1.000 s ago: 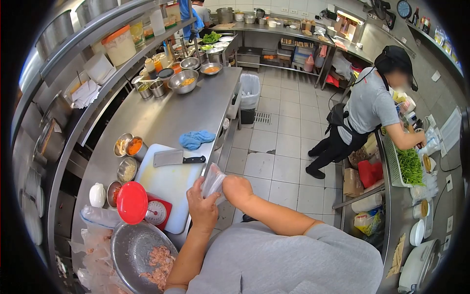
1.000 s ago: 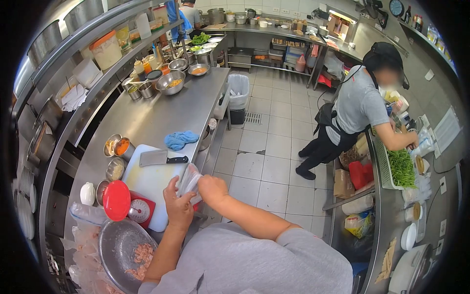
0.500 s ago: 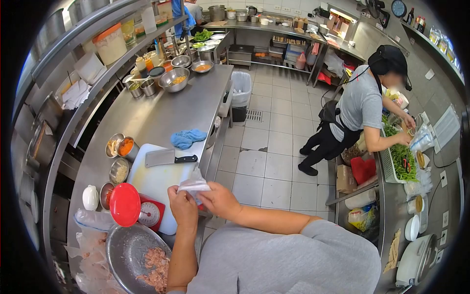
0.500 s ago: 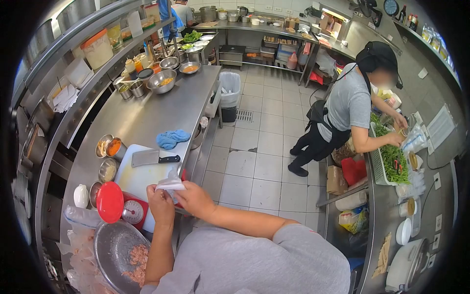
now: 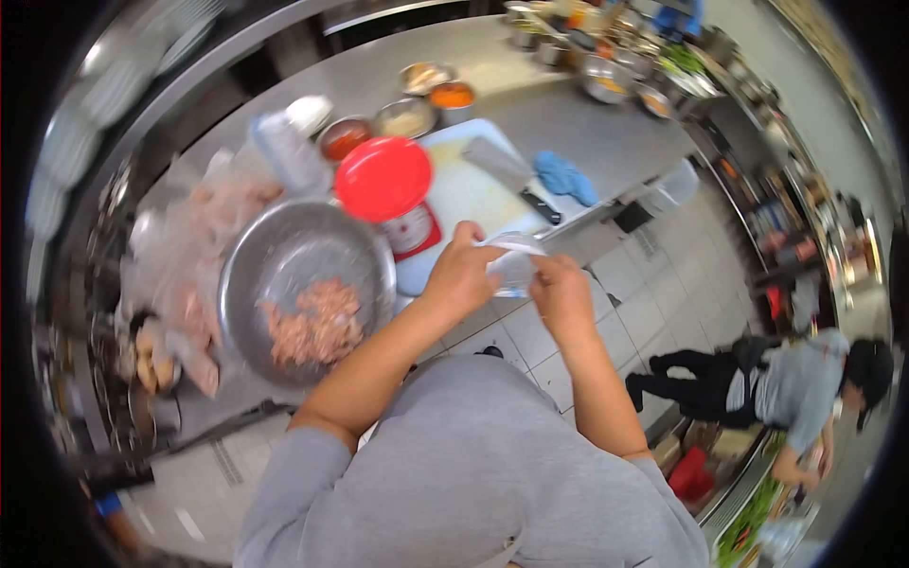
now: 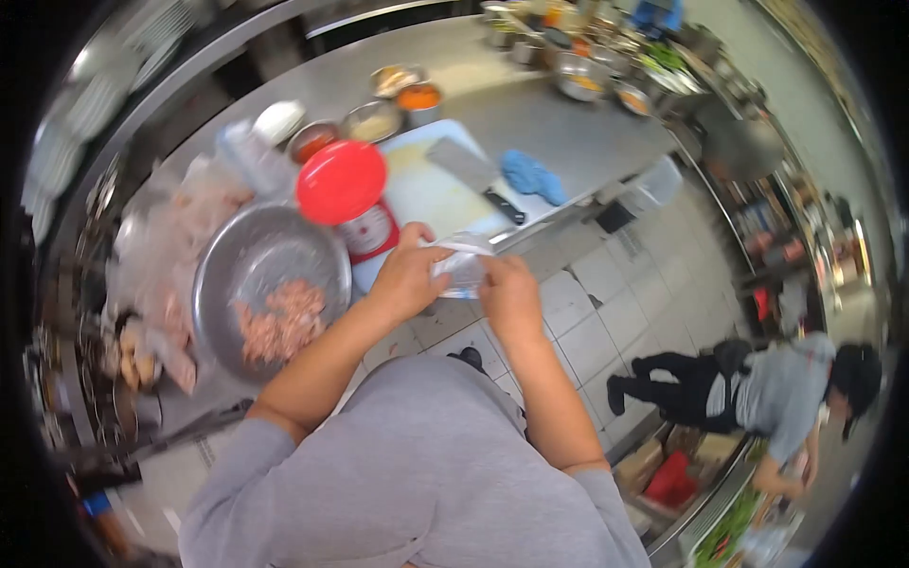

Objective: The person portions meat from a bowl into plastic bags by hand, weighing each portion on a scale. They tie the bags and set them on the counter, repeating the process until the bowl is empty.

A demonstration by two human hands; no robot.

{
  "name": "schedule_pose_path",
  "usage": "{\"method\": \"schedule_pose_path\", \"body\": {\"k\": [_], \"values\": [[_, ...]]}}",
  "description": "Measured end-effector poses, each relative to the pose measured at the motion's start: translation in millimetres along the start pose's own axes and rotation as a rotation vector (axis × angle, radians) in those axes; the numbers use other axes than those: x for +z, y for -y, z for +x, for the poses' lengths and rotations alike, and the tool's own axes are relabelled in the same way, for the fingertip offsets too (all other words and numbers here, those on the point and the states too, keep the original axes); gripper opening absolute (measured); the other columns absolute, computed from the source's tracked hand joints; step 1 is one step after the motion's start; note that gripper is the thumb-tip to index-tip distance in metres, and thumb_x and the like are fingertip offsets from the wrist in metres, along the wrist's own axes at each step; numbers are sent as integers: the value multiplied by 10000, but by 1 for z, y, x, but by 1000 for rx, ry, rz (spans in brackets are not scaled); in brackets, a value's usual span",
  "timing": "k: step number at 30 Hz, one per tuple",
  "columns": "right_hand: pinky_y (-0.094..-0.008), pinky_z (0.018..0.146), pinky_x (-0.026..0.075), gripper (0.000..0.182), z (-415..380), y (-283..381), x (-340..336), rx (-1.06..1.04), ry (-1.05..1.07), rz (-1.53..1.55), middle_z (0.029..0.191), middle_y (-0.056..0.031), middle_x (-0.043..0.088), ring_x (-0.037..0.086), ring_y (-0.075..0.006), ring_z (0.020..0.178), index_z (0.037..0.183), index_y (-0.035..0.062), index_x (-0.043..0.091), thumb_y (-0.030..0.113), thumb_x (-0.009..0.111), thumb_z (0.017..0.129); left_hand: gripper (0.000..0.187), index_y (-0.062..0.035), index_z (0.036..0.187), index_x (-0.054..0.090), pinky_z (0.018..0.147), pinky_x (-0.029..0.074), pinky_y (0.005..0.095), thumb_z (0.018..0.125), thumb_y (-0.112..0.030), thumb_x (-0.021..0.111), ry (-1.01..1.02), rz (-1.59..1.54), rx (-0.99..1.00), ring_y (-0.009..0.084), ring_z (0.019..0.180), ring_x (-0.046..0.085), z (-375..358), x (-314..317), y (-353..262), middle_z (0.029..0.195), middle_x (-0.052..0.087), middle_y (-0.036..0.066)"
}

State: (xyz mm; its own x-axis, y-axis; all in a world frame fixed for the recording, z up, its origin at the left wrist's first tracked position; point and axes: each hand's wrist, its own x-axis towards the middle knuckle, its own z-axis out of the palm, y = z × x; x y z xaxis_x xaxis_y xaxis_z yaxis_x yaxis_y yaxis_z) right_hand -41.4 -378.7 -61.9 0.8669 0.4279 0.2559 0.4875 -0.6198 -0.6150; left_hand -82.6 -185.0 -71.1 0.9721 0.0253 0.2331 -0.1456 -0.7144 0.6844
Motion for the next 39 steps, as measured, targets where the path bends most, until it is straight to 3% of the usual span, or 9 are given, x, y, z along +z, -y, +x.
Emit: {"method": "schedule_pose_path", "body": {"k": [6,12,14,16,21,25,28,35,39], "values": [[-415,732,509,310,12,44,-8,62,39,49,913,-186,626,632,-343,826,1104,-29,663,-2,636,797,243,-72,1030,743,957,477,403,821,-195,744,-57,-82,-61,316,1098,596,-50,-131,24,1185,568,163],[-382,702,492,123,13,77,60,-331,-15,347,880,-158,605,601,-318,793,957,-9,627,10,613,836,418,28,1050,700,896,531,451,884,-354,667,87,461,-950,406,942,681,-123,-187,283,1075,697,242],[-376,692,487,86,11,100,107,-348,45,486,868,-154,587,590,-320,781,917,-2,598,11,604,833,496,18,1063,703,903,526,450,870,-436,651,27,468,-967,411,970,674,-138,-150,319,1086,691,249],[-394,698,500,154,10,108,145,-520,217,520,893,-158,583,599,-337,791,939,9,596,6,603,786,506,10,1081,701,901,524,431,842,-436,671,-291,378,-617,385,1001,671,-133,-96,282,1082,690,247],[-414,667,511,260,5,105,193,-712,156,329,899,-177,592,592,-361,754,994,-2,638,-7,572,743,343,-80,1055,726,864,525,423,732,-194,719,393,149,-430,341,1003,676,-154,-73,196,1049,709,194],[-412,645,516,296,6,106,195,-678,108,315,902,-182,595,593,-353,715,1005,-18,641,-8,564,719,353,-88,1007,736,848,532,433,666,-174,769,888,620,-243,327,969,687,-175,-142,169,990,728,156],[-411,635,509,341,7,106,200,-684,86,338,876,-180,581,580,-349,704,1046,-22,649,-11,551,719,384,-56,964,731,866,512,434,661,-284,796,830,330,-570,333,989,667,-180,-191,188,961,719,131],[-418,601,471,386,7,117,204,-719,65,329,802,-168,514,528,-345,659,1089,-22,652,-3,525,725,903,-55,1331,557,876,548,415,586,-458,866,245,706,-521,361,1023,657,-219,-164,222,1127,652,241],[-411,623,474,386,11,122,206,-700,35,313,828,-172,532,537,-341,671,1099,-19,648,-1,536,730,879,-28,1308,569,899,537,444,584,-418,879,490,467,-802,353,1042,656,-194,-142,200,1140,656,239]]}}
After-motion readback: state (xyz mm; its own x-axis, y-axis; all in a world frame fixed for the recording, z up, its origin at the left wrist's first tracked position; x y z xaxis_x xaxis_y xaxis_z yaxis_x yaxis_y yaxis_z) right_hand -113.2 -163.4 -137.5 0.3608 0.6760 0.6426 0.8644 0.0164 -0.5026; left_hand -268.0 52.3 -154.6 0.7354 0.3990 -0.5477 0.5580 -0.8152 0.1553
